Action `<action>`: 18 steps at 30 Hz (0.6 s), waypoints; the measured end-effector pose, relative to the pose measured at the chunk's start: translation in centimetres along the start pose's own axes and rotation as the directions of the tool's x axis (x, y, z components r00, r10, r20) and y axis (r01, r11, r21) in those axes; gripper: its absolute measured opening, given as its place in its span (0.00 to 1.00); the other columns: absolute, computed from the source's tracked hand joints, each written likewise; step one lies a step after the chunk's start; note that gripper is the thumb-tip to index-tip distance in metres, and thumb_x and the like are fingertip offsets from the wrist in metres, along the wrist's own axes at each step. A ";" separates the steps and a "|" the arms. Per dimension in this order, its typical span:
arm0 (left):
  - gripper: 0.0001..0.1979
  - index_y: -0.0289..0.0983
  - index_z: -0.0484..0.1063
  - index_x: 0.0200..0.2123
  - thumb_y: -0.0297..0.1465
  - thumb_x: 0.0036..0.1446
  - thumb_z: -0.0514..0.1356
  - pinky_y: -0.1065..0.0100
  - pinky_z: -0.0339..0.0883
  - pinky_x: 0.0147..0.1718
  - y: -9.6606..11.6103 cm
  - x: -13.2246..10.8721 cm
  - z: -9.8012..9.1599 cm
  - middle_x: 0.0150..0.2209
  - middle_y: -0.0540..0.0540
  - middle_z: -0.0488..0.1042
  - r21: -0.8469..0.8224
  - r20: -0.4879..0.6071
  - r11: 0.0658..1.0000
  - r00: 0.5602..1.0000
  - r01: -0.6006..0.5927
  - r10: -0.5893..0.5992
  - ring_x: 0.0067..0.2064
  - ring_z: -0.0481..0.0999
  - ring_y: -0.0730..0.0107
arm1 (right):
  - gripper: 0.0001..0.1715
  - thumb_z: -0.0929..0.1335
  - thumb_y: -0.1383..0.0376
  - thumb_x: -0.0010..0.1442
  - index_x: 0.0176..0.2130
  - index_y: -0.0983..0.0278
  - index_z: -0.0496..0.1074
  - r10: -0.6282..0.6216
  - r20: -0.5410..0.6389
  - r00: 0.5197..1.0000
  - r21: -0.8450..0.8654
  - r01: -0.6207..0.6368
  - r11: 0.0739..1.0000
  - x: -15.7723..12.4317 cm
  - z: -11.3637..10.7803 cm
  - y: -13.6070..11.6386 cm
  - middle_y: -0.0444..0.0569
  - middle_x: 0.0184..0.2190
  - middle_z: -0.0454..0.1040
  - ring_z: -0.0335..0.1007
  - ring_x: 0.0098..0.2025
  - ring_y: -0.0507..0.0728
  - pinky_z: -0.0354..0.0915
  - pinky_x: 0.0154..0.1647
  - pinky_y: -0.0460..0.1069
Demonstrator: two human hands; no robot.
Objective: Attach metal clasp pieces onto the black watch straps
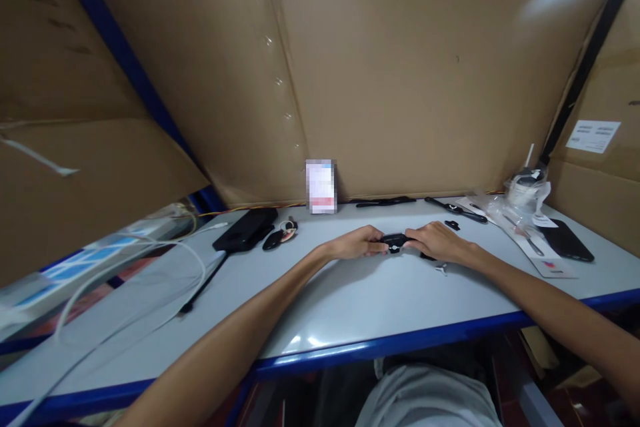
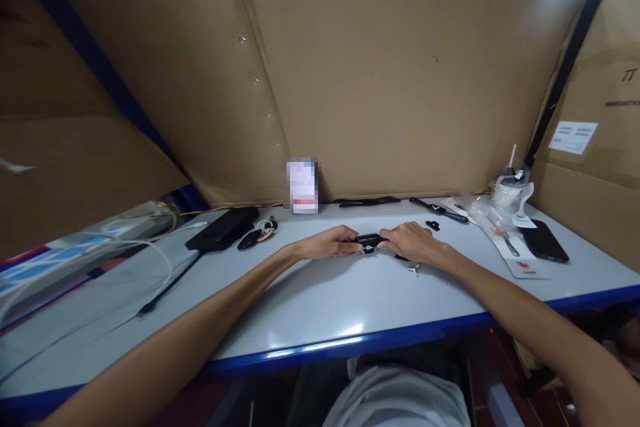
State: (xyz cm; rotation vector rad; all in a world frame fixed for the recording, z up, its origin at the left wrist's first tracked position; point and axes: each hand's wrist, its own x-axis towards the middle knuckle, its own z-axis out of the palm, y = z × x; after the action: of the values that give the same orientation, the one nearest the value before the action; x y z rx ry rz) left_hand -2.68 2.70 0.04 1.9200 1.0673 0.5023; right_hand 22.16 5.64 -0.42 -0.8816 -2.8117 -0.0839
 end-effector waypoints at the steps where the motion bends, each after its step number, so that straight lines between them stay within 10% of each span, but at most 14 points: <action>1: 0.20 0.35 0.71 0.23 0.47 0.51 0.64 0.72 0.49 0.23 0.1 0.0 0.0 0.20 0.53 0.62 -0.003 0.001 1.000 1.000 0.001 -0.001 0.23 0.57 0.76 | 0.20 0.59 0.53 0.72 0.42 0.62 0.72 0.002 0.000 1.000 -0.005 -0.002 1.000 0.0 0.1 0.0 0.48 0.27 0.76 0.65 0.25 0.53 0.45 0.27 0.47; 12: 0.21 0.35 0.69 0.30 0.49 0.52 0.63 0.72 0.42 0.18 -0.3 0.1 0.5 0.19 0.57 0.58 -0.132 -0.076 0.985 0.989 0.113 -0.124 0.19 0.52 0.79 | 0.16 0.61 0.59 0.71 0.43 0.67 0.73 -0.009 -0.293 0.956 -0.242 -0.065 0.968 -0.1 -1.2 -1.3 0.57 0.40 0.74 0.65 0.47 0.61 0.58 0.42 0.51; 18: 0.18 0.37 0.64 0.30 0.46 0.53 0.63 0.73 0.41 0.19 -0.3 0.5 2.2 0.18 0.59 0.57 -0.237 -0.135 0.962 0.976 0.137 -0.172 0.18 0.50 0.82 | 0.17 0.62 0.56 0.71 0.46 0.66 0.72 -0.064 -0.146 0.987 -0.342 0.010 0.940 0.6 -0.3 -2.9 0.56 0.41 0.75 0.67 0.48 0.62 0.61 0.44 0.52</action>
State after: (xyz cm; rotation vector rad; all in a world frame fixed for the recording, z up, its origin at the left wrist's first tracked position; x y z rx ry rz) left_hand -1.08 2.09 -1.40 1.6042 1.1941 0.6627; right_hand 20.04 3.56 0.00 -0.8455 -2.7085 -0.6350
